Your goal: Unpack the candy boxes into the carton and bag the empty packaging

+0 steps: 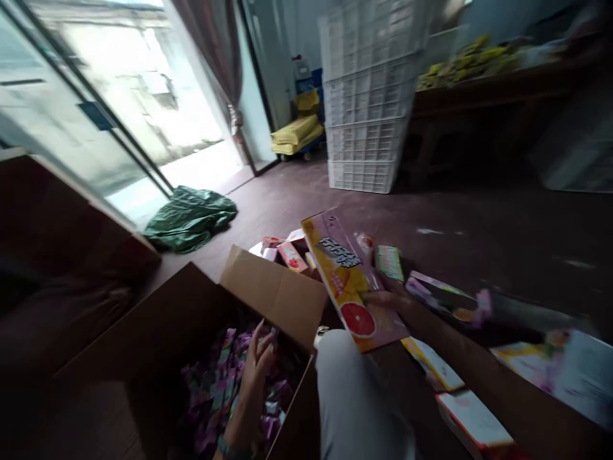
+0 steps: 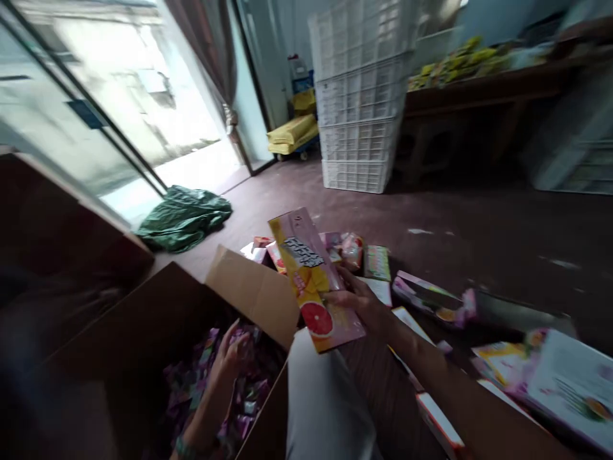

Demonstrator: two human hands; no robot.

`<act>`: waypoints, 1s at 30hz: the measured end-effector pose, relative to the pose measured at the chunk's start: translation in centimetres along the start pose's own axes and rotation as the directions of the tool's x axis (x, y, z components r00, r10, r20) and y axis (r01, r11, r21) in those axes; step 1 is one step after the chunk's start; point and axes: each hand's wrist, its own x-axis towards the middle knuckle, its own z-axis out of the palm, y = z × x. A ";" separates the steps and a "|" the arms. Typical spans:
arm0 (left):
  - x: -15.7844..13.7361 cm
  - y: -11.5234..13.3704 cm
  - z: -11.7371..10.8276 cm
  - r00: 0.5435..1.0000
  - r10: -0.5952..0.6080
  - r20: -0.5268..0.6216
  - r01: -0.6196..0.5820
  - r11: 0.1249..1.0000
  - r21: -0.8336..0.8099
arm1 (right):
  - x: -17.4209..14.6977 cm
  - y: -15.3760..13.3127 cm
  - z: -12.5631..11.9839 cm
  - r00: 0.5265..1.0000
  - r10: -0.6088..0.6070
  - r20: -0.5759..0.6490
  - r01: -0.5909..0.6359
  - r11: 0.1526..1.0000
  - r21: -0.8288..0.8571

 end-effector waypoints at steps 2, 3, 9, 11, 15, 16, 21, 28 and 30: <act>-0.8 4.5 0.1 0.987 0.135 0.089 -0.117 0.975 -0.189 | 1.0 -0.9 5.5 0.991 0.000 0.134 0.015 0.994 -0.110; -1.3 6.4 -0.1 0.975 0.177 0.136 -0.139 0.957 -0.253 | 1.7 -0.7 8.3 0.979 0.016 0.204 0.018 0.986 -0.166; -3.1 10.1 -6.6 0.973 0.219 -0.069 -0.228 0.879 -0.418 | 5.6 6.2 21.7 0.840 0.126 0.528 0.088 0.928 -0.362; -3.4 9.1 -9.6 0.959 0.221 -0.177 -0.272 0.893 -0.358 | 6.1 8.7 24.0 0.855 -0.085 0.512 0.343 0.832 -0.436; -3.4 6.4 -13.7 0.958 0.171 -0.231 -0.232 0.934 -0.271 | 5.7 12.1 26.3 0.443 -0.461 0.769 0.896 0.253 -0.365; -3.3 5.8 -14.3 0.962 0.139 -0.233 -0.199 0.945 -0.259 | 5.6 12.6 26.6 0.343 -0.429 0.836 0.939 0.155 -0.306; -2.5 3.9 -15.9 0.960 -0.053 -0.275 0.008 0.987 -0.162 | 6.1 14.2 27.7 0.259 -0.121 0.958 0.964 0.091 -0.249; -2.3 4.5 -20.1 0.971 -0.237 -0.019 0.208 0.885 -0.417 | 8.6 12.8 25.4 0.268 -0.022 0.963 0.942 0.216 -0.257; -2.4 4.1 -20.9 0.945 -0.312 0.104 0.322 0.819 -0.474 | 9.2 11.6 24.8 0.314 -0.069 0.947 0.905 0.323 -0.277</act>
